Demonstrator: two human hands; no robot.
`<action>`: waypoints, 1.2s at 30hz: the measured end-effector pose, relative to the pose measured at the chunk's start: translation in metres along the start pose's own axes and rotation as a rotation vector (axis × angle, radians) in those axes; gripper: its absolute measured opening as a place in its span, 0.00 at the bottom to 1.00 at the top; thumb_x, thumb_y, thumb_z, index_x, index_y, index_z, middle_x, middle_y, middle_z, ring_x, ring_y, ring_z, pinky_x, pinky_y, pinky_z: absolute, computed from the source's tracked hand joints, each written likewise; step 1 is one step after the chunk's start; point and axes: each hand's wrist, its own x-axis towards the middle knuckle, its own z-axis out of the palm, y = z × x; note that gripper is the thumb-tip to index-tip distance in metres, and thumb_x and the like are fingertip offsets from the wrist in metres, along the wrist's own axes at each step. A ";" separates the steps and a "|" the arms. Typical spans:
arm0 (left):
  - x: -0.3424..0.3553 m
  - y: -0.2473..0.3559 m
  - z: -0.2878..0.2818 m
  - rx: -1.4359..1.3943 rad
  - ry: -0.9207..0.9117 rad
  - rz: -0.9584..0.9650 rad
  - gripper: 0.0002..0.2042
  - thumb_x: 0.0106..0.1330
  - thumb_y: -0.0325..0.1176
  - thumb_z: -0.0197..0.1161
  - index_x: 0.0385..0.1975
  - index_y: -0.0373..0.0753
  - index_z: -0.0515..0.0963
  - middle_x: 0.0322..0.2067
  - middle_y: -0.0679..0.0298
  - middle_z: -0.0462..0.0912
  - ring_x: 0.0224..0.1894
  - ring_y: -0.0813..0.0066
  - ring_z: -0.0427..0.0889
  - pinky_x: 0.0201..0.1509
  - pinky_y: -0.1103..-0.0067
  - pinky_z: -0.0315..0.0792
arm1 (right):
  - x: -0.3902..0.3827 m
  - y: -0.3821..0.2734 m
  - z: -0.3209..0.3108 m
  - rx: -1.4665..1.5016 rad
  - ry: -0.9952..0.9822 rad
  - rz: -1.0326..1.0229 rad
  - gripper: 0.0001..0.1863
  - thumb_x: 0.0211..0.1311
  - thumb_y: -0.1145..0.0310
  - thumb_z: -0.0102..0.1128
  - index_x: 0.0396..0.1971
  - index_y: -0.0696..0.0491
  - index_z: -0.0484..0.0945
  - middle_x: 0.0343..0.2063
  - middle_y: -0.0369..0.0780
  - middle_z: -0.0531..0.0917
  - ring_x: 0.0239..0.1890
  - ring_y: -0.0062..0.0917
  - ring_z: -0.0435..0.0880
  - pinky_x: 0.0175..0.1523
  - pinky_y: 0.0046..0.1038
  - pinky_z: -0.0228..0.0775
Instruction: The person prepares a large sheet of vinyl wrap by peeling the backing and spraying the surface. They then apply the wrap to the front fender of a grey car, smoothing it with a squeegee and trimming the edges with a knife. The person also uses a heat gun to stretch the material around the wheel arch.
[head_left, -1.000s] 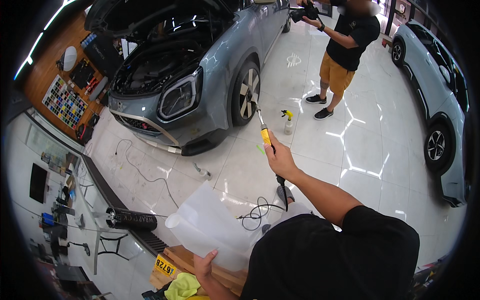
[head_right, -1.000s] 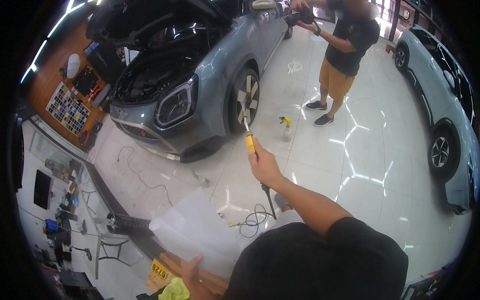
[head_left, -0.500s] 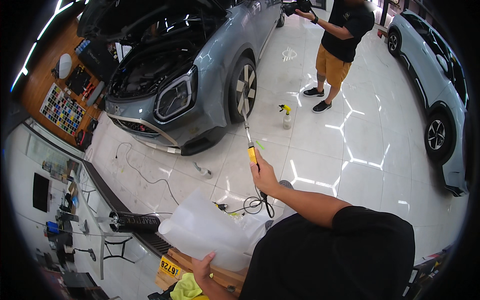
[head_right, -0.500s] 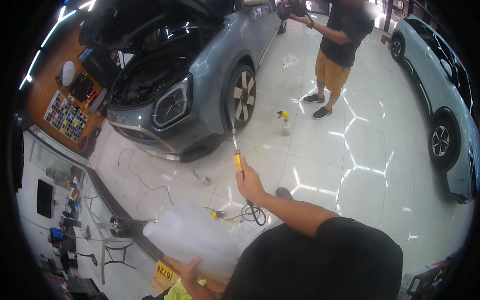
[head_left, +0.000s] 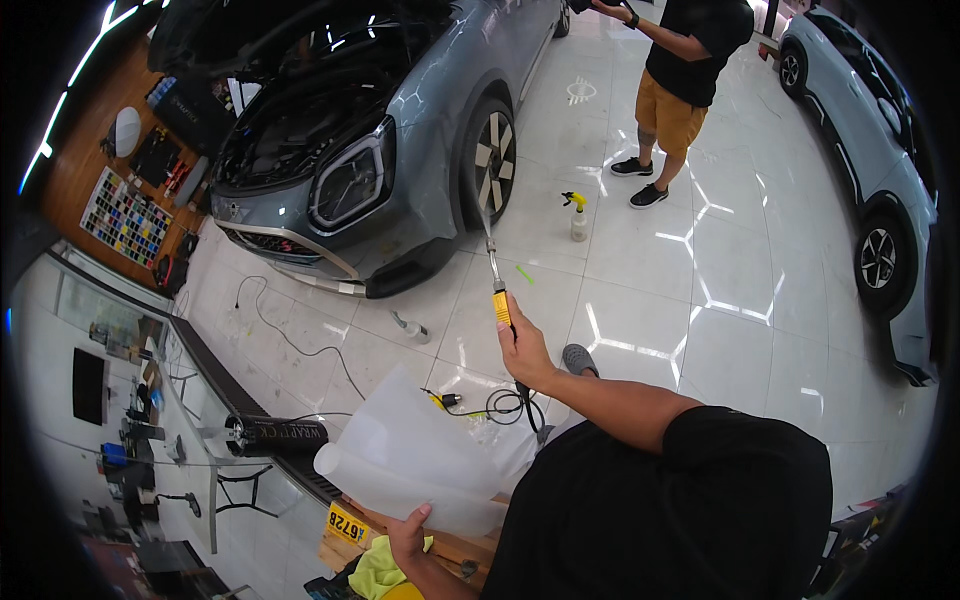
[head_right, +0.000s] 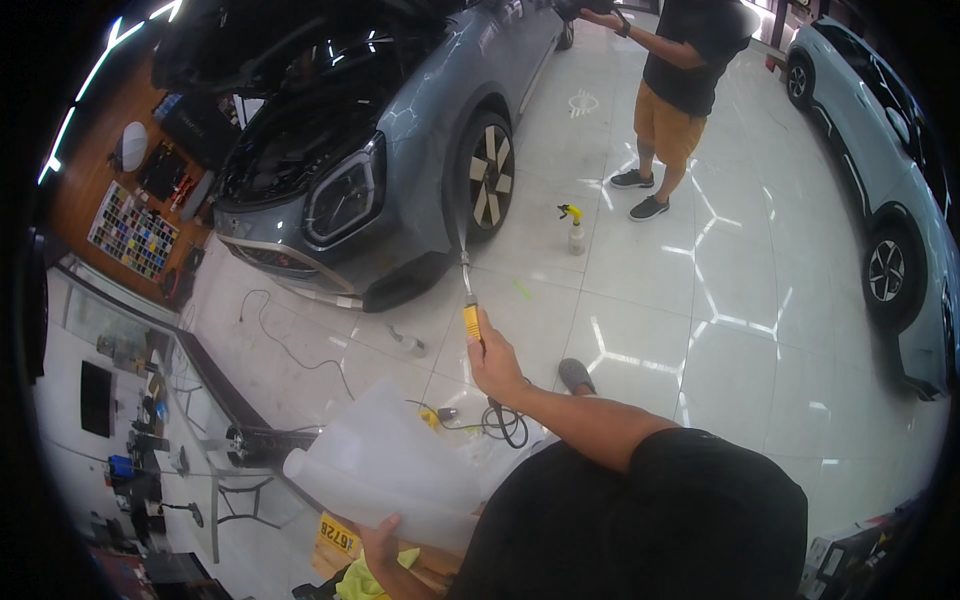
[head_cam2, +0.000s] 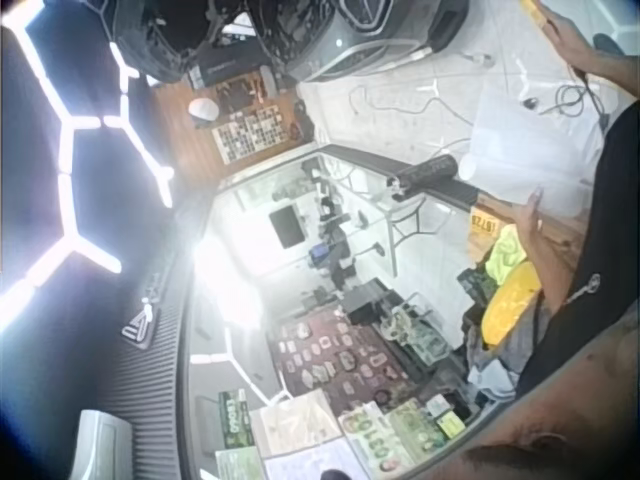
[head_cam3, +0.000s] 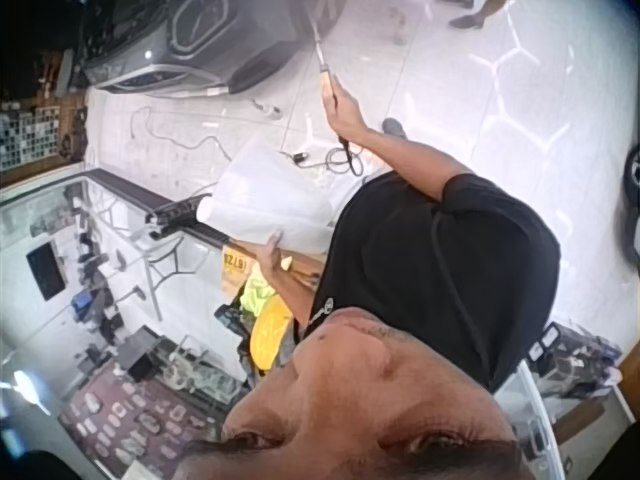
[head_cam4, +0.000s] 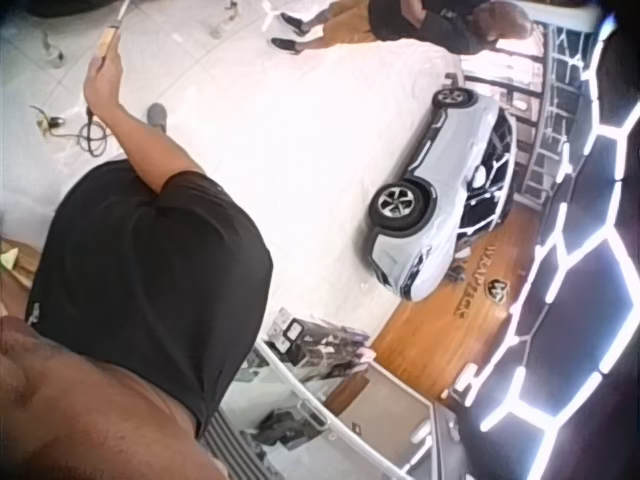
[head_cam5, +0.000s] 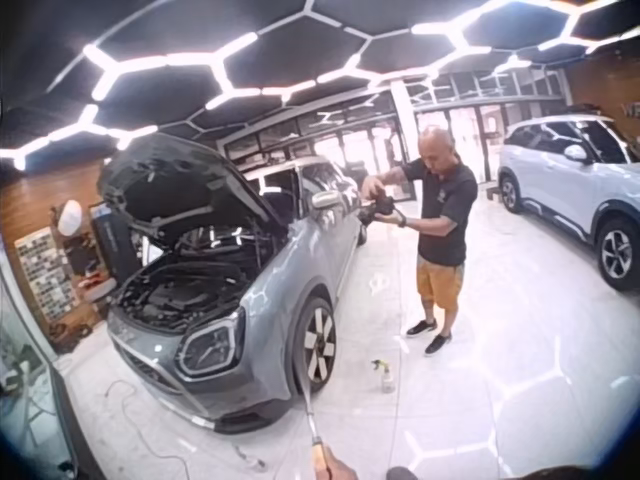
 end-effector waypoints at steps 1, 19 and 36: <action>0.001 -0.002 -0.002 0.005 -0.002 -0.003 0.37 0.45 0.28 0.71 0.59 0.30 0.63 0.51 0.56 0.73 0.53 0.62 0.72 0.60 0.71 0.65 | -0.001 0.001 0.000 0.005 0.000 -0.004 0.30 0.69 0.70 0.47 0.68 0.61 0.53 0.35 0.49 0.78 0.30 0.27 0.75 0.40 0.26 0.70; 0.001 -0.001 0.001 0.002 -0.009 0.010 0.37 0.44 0.30 0.74 0.57 0.30 0.65 0.50 0.56 0.74 0.52 0.62 0.73 0.59 0.70 0.66 | -0.003 -0.001 -0.003 0.051 0.000 -0.003 0.30 0.67 0.69 0.47 0.66 0.62 0.54 0.31 0.53 0.75 0.33 0.43 0.77 0.43 0.37 0.69; 0.006 -0.009 -0.007 0.043 -0.028 -0.049 0.44 0.42 0.30 0.70 0.63 0.33 0.56 0.53 0.54 0.68 0.55 0.58 0.70 0.60 0.67 0.65 | -0.012 -0.009 -0.005 -0.009 -0.092 0.088 0.30 0.68 0.68 0.48 0.67 0.60 0.55 0.34 0.54 0.78 0.36 0.42 0.79 0.45 0.33 0.71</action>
